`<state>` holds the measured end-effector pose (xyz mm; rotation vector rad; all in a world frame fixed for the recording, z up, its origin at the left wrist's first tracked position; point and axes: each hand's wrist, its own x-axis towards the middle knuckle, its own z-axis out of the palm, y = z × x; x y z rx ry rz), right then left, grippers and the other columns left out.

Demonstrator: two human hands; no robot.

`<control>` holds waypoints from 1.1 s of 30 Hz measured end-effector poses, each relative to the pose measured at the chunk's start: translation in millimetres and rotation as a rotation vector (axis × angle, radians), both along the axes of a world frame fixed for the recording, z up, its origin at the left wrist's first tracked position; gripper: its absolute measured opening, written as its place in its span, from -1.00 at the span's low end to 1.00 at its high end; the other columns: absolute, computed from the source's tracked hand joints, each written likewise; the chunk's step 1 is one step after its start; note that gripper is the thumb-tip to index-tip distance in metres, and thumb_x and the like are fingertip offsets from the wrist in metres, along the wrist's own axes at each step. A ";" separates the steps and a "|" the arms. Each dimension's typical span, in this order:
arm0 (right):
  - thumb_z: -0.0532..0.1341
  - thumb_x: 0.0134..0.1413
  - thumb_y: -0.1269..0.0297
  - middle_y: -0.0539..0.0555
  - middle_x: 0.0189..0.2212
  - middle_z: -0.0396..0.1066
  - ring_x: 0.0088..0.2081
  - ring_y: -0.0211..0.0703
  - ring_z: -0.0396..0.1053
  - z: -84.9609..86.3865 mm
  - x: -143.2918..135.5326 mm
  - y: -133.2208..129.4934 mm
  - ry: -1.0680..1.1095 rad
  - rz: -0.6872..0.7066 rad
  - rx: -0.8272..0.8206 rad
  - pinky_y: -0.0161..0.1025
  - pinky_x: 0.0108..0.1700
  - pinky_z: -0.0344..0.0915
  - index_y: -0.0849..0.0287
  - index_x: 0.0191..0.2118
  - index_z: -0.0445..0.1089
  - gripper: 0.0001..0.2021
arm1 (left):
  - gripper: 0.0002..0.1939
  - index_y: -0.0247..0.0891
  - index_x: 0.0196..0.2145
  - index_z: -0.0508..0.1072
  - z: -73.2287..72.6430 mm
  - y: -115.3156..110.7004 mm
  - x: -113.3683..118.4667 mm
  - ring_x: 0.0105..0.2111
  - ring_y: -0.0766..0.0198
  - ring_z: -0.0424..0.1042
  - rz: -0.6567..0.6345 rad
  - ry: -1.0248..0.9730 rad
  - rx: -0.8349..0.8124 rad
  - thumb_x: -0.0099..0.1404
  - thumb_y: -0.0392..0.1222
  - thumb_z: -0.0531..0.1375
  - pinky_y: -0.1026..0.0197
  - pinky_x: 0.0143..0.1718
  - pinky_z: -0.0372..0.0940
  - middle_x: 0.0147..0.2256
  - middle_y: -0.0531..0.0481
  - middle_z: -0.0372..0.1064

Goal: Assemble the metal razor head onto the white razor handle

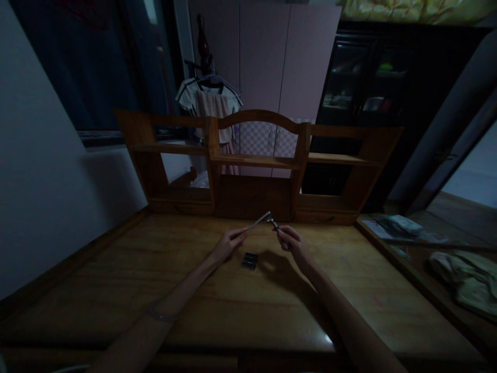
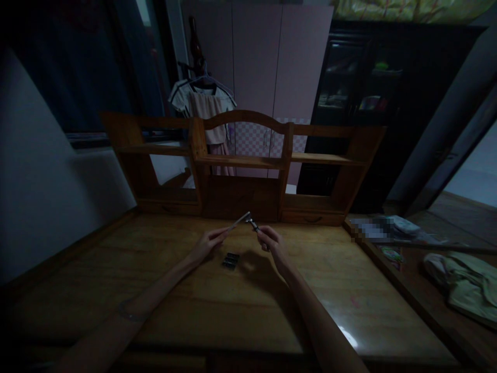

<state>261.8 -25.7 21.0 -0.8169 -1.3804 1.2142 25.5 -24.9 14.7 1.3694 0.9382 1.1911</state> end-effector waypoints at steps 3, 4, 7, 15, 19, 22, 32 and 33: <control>0.24 -0.03 0.03 -0.05 -0.54 0.17 -0.59 -0.35 0.01 -3.0 -0.8 3.3 0.030 0.035 -0.034 -0.32 -0.56 -0.11 0.14 -0.26 0.45 -0.70 | -0.39 -0.39 0.03 0.42 -0.4 0.6 -0.2 -0.68 0.50 -0.08 0.030 -0.018 -0.023 0.09 0.04 0.27 0.35 -0.65 -0.25 -0.66 0.19 -0.01; 0.24 -0.04 0.03 -0.04 -0.55 0.16 -0.60 -0.36 0.00 -4.3 -1.0 5.0 0.042 0.034 -0.048 -0.33 -0.57 -0.12 0.15 -0.27 0.45 -0.70 | -0.38 -0.38 0.04 0.41 -0.5 0.3 -0.6 -0.68 0.50 -0.09 0.029 -0.036 -0.029 0.09 0.04 0.26 0.35 -0.65 -0.26 -0.66 0.19 -0.02; 0.27 -0.08 0.03 -0.05 -0.55 0.16 -0.60 -0.37 -0.01 -7.4 -1.5 8.5 0.057 0.025 -0.083 -0.34 -0.58 -0.14 0.15 -0.28 0.45 -0.69 | -0.38 -0.37 0.06 0.39 0.1 -1.3 -1.1 -0.69 0.50 -0.11 0.005 -0.051 -0.043 0.10 0.03 0.25 0.35 -0.65 -0.25 -0.67 0.20 -0.05; 0.27 -0.06 0.04 -0.04 -0.53 0.18 -0.60 -0.38 0.01 -6.5 -1.3 6.5 0.077 0.046 -0.098 -0.34 -0.58 -0.14 0.14 -0.28 0.45 -0.71 | -0.39 -0.37 0.07 0.38 0.1 -0.1 -0.6 -0.69 0.50 -0.12 -0.032 -0.039 -0.041 0.12 0.03 0.25 0.35 -0.65 -0.25 -0.66 0.21 -0.08; 0.27 -0.05 0.07 -0.04 -0.53 0.16 -0.58 -0.36 0.01 -7.2 0.8 8.3 0.070 0.045 -0.076 -0.33 -0.56 -0.14 0.14 -0.28 0.45 -0.74 | -0.39 -0.39 0.05 0.40 -2.4 2.5 -1.8 -0.69 0.50 -0.11 -0.025 -0.010 -0.051 0.11 0.03 0.25 0.35 -0.65 -0.27 -0.68 0.21 -0.07; 0.26 -0.03 0.07 -0.04 -0.52 0.17 -0.56 -0.35 0.01 -7.1 3.3 9.7 0.067 0.017 -0.036 -0.31 -0.54 -0.12 0.13 -0.28 0.45 -0.74 | -0.38 -0.39 0.06 0.38 -2.9 2.7 -2.2 -0.70 0.50 -0.13 -0.008 -0.038 -0.047 0.12 0.04 0.24 0.35 -0.66 -0.28 -0.68 0.23 -0.09; 0.27 -0.02 0.10 -0.02 -0.44 0.24 -0.46 -0.27 0.09 -2.4 6.8 4.3 -0.032 -0.046 0.059 -0.28 -0.45 -0.01 0.07 -0.21 0.43 -0.75 | -0.35 -0.36 0.05 0.39 -10.7 10.4 -4.5 -0.72 0.54 -0.11 0.090 -0.044 -0.084 0.07 0.06 0.27 0.38 -0.68 -0.30 -0.66 0.21 0.01; 0.27 -0.02 0.11 -0.02 -0.44 0.25 -0.46 -0.26 0.09 -2.7 6.6 4.4 -0.040 -0.054 0.061 -0.28 -0.45 -0.01 0.07 -0.21 0.43 -0.75 | -0.35 -0.36 0.05 0.39 -10.7 10.7 -4.7 -0.71 0.54 -0.11 0.091 -0.072 -0.076 0.06 0.06 0.27 0.38 -0.68 -0.29 -0.65 0.21 0.01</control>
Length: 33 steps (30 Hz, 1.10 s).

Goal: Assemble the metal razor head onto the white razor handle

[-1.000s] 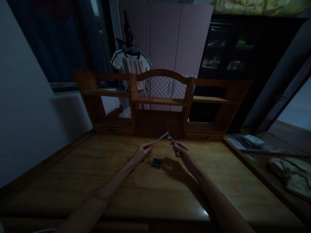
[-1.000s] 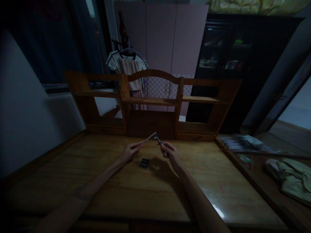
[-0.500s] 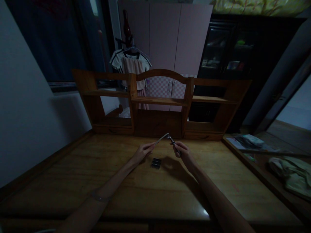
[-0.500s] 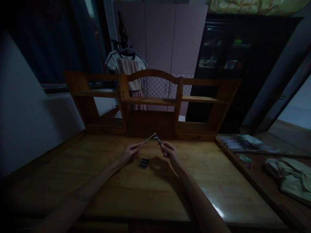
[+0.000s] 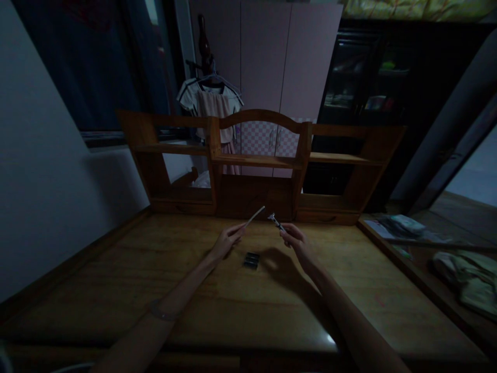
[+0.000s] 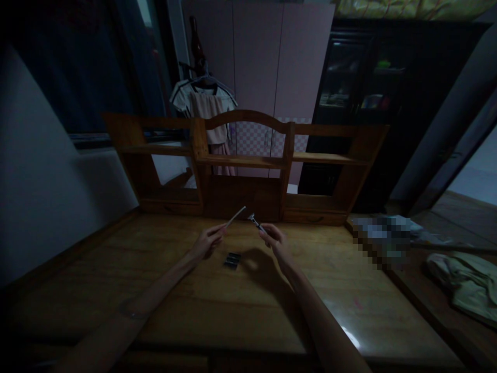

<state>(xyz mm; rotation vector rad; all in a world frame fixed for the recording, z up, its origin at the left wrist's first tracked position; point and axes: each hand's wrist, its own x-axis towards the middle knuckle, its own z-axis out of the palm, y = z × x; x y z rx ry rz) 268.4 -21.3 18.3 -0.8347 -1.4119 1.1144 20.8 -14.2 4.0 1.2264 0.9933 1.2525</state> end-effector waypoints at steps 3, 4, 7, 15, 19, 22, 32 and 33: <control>0.29 -0.04 0.12 -0.02 -0.42 0.26 -0.43 -0.25 0.11 -1.5 -0.4 0.5 -0.027 -0.006 -0.006 -0.28 -0.43 0.01 0.06 -0.20 0.43 -0.75 | -0.38 -0.37 0.03 0.40 2.9 -2.7 2.1 -0.71 0.54 -0.10 -0.053 -0.025 -0.010 0.07 0.03 0.28 0.39 -0.68 -0.27 -0.65 0.21 -0.01; 0.29 -0.04 0.13 -0.02 -0.42 0.26 -0.42 -0.24 0.11 -1.9 -0.5 0.5 -0.029 -0.005 -0.007 -0.28 -0.43 0.01 0.06 -0.20 0.43 -0.74 | -0.39 -0.36 0.03 0.40 4.0 -4.1 3.2 -0.71 0.54 -0.11 -0.079 -0.010 -0.027 0.08 0.03 0.28 0.38 -0.69 -0.28 -0.66 0.22 -0.02; 0.29 -0.05 0.13 -0.02 -0.42 0.26 -0.43 -0.25 0.11 -2.6 -0.9 -0.2 -0.024 0.009 -0.007 -0.28 -0.43 0.01 0.06 -0.19 0.43 -0.74 | -0.36 -0.36 0.07 0.37 5.0 -5.8 5.0 -0.73 0.54 -0.12 -0.082 0.015 -0.062 0.09 0.04 0.27 0.38 -0.69 -0.30 -0.66 0.22 -0.03; 0.28 -0.04 0.10 -0.01 -0.40 0.27 -0.40 -0.23 0.14 -2.6 -2.2 -1.9 -0.042 0.003 -0.016 -0.28 -0.42 0.04 0.05 -0.20 0.43 -0.74 | -0.37 -0.29 0.07 0.36 -0.1 -4.2 3.6 -0.74 0.55 -0.16 -0.108 0.047 -0.085 0.11 0.09 0.24 0.40 -0.71 -0.30 -0.65 0.24 -0.04; 0.27 -0.02 0.11 0.00 -0.38 0.28 -0.41 -0.24 0.13 -3.5 -1.2 -1.2 -0.033 0.010 -0.014 -0.29 -0.43 0.03 0.06 -0.20 0.42 -0.75 | -0.35 -0.29 0.09 0.34 -0.9 -3.9 3.0 -0.74 0.54 -0.17 -0.088 0.050 -0.098 0.11 0.11 0.23 0.40 -0.71 -0.31 -0.65 0.25 -0.09; 0.28 -0.02 0.12 -0.01 -0.40 0.26 -0.42 -0.25 0.12 -4.3 -0.4 -0.6 -0.029 0.015 -0.031 -0.30 -0.44 0.02 0.05 -0.20 0.42 -0.75 | -0.35 -0.31 0.08 0.35 -2.2 -2.8 2.3 -0.73 0.53 -0.15 -0.118 0.037 -0.057 0.12 0.11 0.23 0.40 -0.70 -0.29 -0.64 0.24 -0.10; 0.28 -0.05 0.10 -0.04 -0.46 0.20 -0.47 -0.27 0.09 -1.9 -1.4 -1.2 -0.014 0.035 -0.027 -0.29 -0.46 0.01 0.07 -0.21 0.43 -0.74 | -0.34 -0.30 0.11 0.32 1.1 -5.1 2.1 -0.74 0.54 -0.17 -0.144 0.126 -0.057 0.16 0.15 0.18 0.40 -0.71 -0.29 -0.63 0.24 -0.12; 0.29 -0.06 0.09 -0.04 -0.47 0.20 -0.47 -0.28 0.09 -1.9 -1.5 -1.2 -0.010 0.034 -0.029 -0.29 -0.47 0.01 0.07 -0.22 0.43 -0.73 | -0.34 -0.30 0.11 0.32 0.6 -4.9 1.9 -0.74 0.54 -0.17 -0.134 0.138 -0.063 0.16 0.15 0.17 0.40 -0.72 -0.30 -0.63 0.24 -0.11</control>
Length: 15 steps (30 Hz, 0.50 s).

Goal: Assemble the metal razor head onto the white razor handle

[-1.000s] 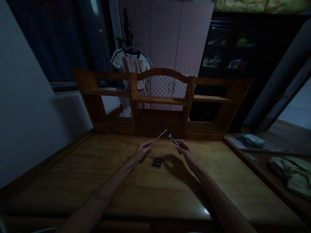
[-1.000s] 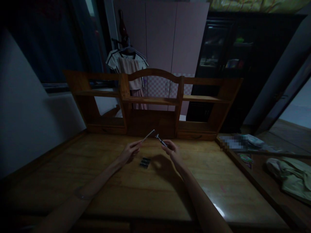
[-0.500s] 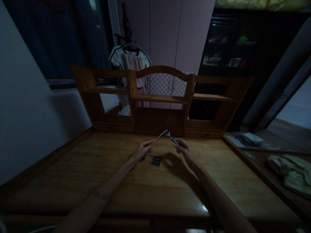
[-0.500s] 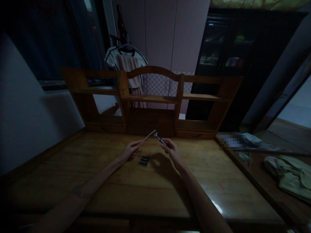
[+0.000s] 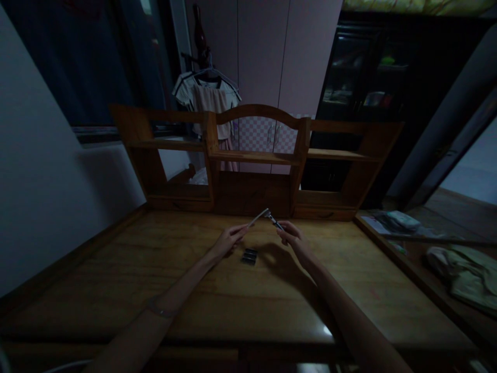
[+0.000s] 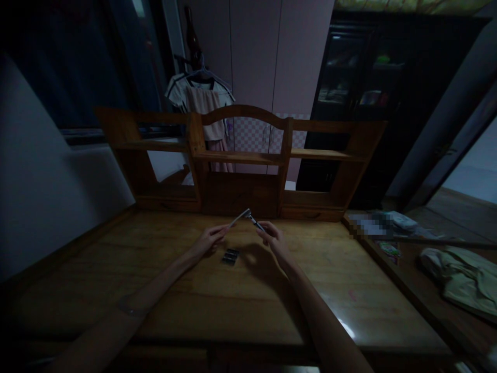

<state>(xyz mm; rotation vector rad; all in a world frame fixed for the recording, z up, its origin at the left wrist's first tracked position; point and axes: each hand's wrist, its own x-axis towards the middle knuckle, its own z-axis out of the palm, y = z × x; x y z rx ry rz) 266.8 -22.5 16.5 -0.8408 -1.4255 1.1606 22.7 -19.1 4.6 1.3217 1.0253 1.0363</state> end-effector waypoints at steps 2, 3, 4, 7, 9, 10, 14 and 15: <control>0.28 -0.07 0.07 -0.04 -0.46 0.21 -0.47 -0.27 0.10 0.0 -0.1 0.1 0.005 -0.010 -0.009 -0.29 -0.47 0.01 0.06 -0.22 0.43 -0.72 | -0.35 -0.30 0.11 0.32 -0.7 0.4 -0.4 -0.75 0.54 -0.17 0.027 0.000 0.005 0.17 0.15 0.17 0.40 -0.72 -0.31 -0.64 0.24 -0.10; 0.28 -0.07 0.06 -0.03 -0.45 0.22 -0.47 -0.27 0.10 0.0 -0.1 0.3 0.004 -0.020 -0.013 -0.29 -0.47 0.01 0.06 -0.22 0.43 -0.71 | -0.36 -0.29 0.10 0.32 -0.9 0.6 -0.5 -0.75 0.54 -0.17 0.029 -0.010 0.014 0.17 0.14 0.17 0.40 -0.72 -0.30 -0.64 0.24 -0.11; 0.28 -0.07 0.05 -0.03 -0.45 0.24 -0.47 -0.27 0.10 -0.1 0.0 0.6 0.000 -0.030 -0.019 -0.29 -0.48 0.01 0.06 -0.22 0.43 -0.71 | -0.38 -0.28 0.10 0.33 -1.1 0.8 -0.7 -0.75 0.54 -0.16 0.019 -0.020 0.022 0.17 0.13 0.17 0.40 -0.72 -0.29 -0.64 0.25 -0.12; 0.28 -0.09 0.04 -0.01 -0.43 0.26 -0.48 -0.26 0.11 -0.6 0.8 1.7 -0.021 -0.024 -0.036 -0.29 -0.48 0.01 0.08 -0.23 0.43 -0.69 | -0.40 -0.28 0.08 0.35 -2.0 2.1 -1.1 -0.75 0.54 -0.17 -0.031 -0.012 0.025 0.18 0.14 0.16 0.39 -0.72 -0.30 -0.64 0.25 -0.13; 0.28 -0.10 0.05 0.00 -0.42 0.27 -0.48 -0.27 0.11 -1.4 1.2 2.6 -0.012 -0.008 -0.046 -0.29 -0.49 0.01 0.09 -0.22 0.43 -0.68 | -0.39 -0.29 0.06 0.36 -3.3 3.7 -1.5 -0.76 0.54 -0.18 0.002 0.013 0.020 0.17 0.16 0.16 0.39 -0.73 -0.31 -0.64 0.24 -0.10; 0.28 -0.10 0.05 0.00 -0.42 0.27 -0.48 -0.28 0.11 -1.9 1.2 3.1 0.000 -0.008 -0.049 -0.29 -0.49 0.01 0.10 -0.22 0.43 -0.69 | -0.37 -0.30 0.06 0.36 -4.1 4.5 -1.7 -0.76 0.54 -0.18 0.037 0.022 0.020 0.16 0.17 0.16 0.39 -0.73 -0.31 -0.64 0.24 -0.07; 0.30 -0.11 0.08 -0.01 -0.44 0.25 -0.47 -0.28 0.11 -3.6 0.2 4.9 0.039 -0.015 -0.050 -0.30 -0.49 -0.01 0.08 -0.24 0.44 -0.71 | -0.34 -0.30 0.08 0.35 -7.3 5.7 -0.3 -0.76 0.54 -0.15 0.080 0.034 0.043 0.14 0.18 0.17 0.39 -0.72 -0.27 -0.65 0.23 -0.02; 0.30 -0.11 0.09 -0.02 -0.44 0.26 -0.47 -0.27 0.11 -3.9 -0.2 5.3 0.040 -0.008 -0.052 -0.30 -0.49 -0.01 0.08 -0.24 0.44 -0.71 | -0.35 -0.31 0.07 0.36 -8.0 5.7 0.5 -0.76 0.53 -0.14 0.063 0.051 0.048 0.14 0.18 0.18 0.39 -0.72 -0.27 -0.67 0.23 -0.03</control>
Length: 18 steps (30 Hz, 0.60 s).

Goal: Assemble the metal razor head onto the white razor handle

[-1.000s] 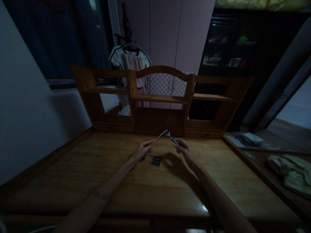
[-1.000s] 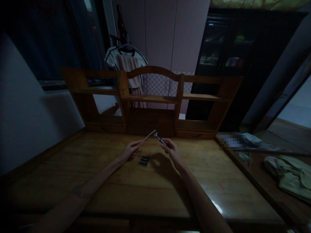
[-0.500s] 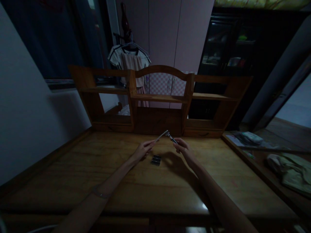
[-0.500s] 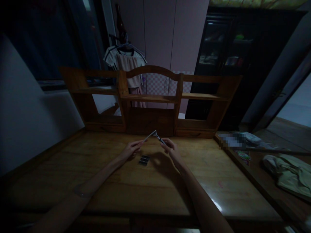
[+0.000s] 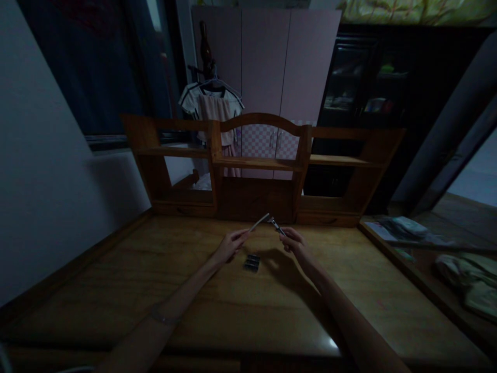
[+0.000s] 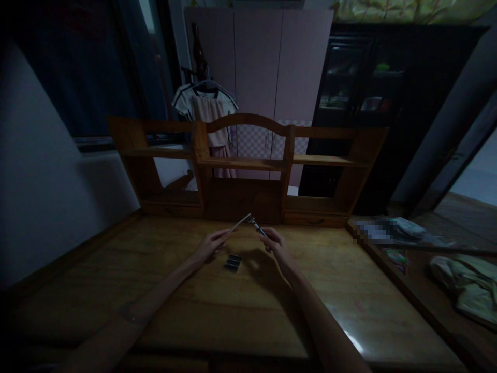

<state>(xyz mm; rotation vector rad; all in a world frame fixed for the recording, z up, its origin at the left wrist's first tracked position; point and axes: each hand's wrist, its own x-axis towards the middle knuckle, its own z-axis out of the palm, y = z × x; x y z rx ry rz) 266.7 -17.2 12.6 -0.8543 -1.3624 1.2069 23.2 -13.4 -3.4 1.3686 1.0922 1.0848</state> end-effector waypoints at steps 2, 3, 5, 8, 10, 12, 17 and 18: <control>0.31 -0.12 0.09 -0.02 -0.43 0.26 -0.47 -0.28 0.12 -0.3 -0.4 0.8 0.003 0.019 -0.007 -0.30 -0.49 -0.01 0.08 -0.23 0.44 -0.71 | -0.36 -0.33 0.03 0.40 -1.4 0.5 1.0 -0.76 0.52 -0.12 -0.015 0.041 0.000 0.12 0.18 0.19 0.38 -0.72 -0.27 -0.70 0.24 -0.04; 0.31 -0.12 0.09 -0.02 -0.43 0.26 -0.47 -0.28 0.11 -0.6 -0.5 1.3 0.006 0.020 -0.011 -0.30 -0.49 -0.01 0.08 -0.23 0.44 -0.70 | -0.36 -0.34 0.02 0.41 -2.0 1.1 0.9 -0.76 0.51 -0.12 -0.001 0.046 -0.003 0.12 0.17 0.20 0.38 -0.72 -0.27 -0.71 0.24 -0.03; 0.31 -0.12 0.08 -0.02 -0.45 0.24 -0.49 -0.29 0.10 -1.5 -0.3 2.2 0.010 0.005 -0.016 -0.30 -0.50 -0.02 0.09 -0.23 0.44 -0.70 | -0.35 -0.36 0.03 0.39 -2.5 2.7 -0.4 -0.75 0.52 -0.11 0.056 0.000 0.003 0.11 0.17 0.20 0.39 -0.71 -0.25 -0.69 0.23 -0.01; 0.30 -0.12 0.08 -0.02 -0.46 0.25 -0.49 -0.29 0.10 -3.5 0.4 3.4 0.000 -0.027 -0.018 -0.30 -0.50 -0.02 0.09 -0.23 0.44 -0.70 | -0.33 -0.36 0.04 0.38 -1.4 3.1 -2.1 -0.74 0.54 -0.13 0.090 -0.108 0.035 0.09 0.17 0.22 0.40 -0.70 -0.23 -0.65 0.24 -0.03; 0.30 -0.11 0.08 -0.02 -0.45 0.25 -0.49 -0.28 0.10 -4.5 0.7 3.8 -0.015 -0.022 -0.018 -0.30 -0.50 -0.02 0.09 -0.24 0.44 -0.71 | -0.35 -0.34 0.04 0.38 0.8 0.8 -1.2 -0.74 0.54 -0.14 0.038 -0.101 0.045 0.11 0.16 0.21 0.39 -0.71 -0.24 -0.65 0.24 -0.04; 0.30 -0.11 0.09 -0.03 -0.46 0.25 -0.50 -0.29 0.10 -4.8 0.8 3.9 -0.021 -0.016 -0.017 -0.30 -0.50 -0.03 0.09 -0.24 0.44 -0.72 | -0.37 -0.33 0.05 0.39 3.6 -2.4 0.9 -0.74 0.53 -0.13 0.000 -0.050 0.037 0.13 0.14 0.20 0.38 -0.71 -0.25 -0.66 0.22 -0.02; 0.29 -0.11 0.06 -0.02 -0.46 0.25 -0.50 -0.28 0.09 -2.4 0.3 2.3 -0.025 -0.029 -0.008 -0.29 -0.50 -0.04 0.09 -0.25 0.44 -0.71 | -0.38 -0.36 0.03 0.41 6.9 -4.9 2.7 -0.73 0.51 -0.10 0.077 -0.025 0.080 0.13 0.13 0.21 0.37 -0.70 -0.22 -0.67 0.20 0.03; 0.29 -0.12 0.06 -0.02 -0.46 0.25 -0.50 -0.28 0.09 -1.9 0.1 1.8 -0.025 -0.028 -0.008 -0.29 -0.50 -0.04 0.09 -0.25 0.43 -0.70 | -0.38 -0.36 0.02 0.41 6.6 -4.6 2.5 -0.72 0.51 -0.09 0.076 -0.033 0.100 0.13 0.14 0.20 0.37 -0.70 -0.21 -0.66 0.20 0.03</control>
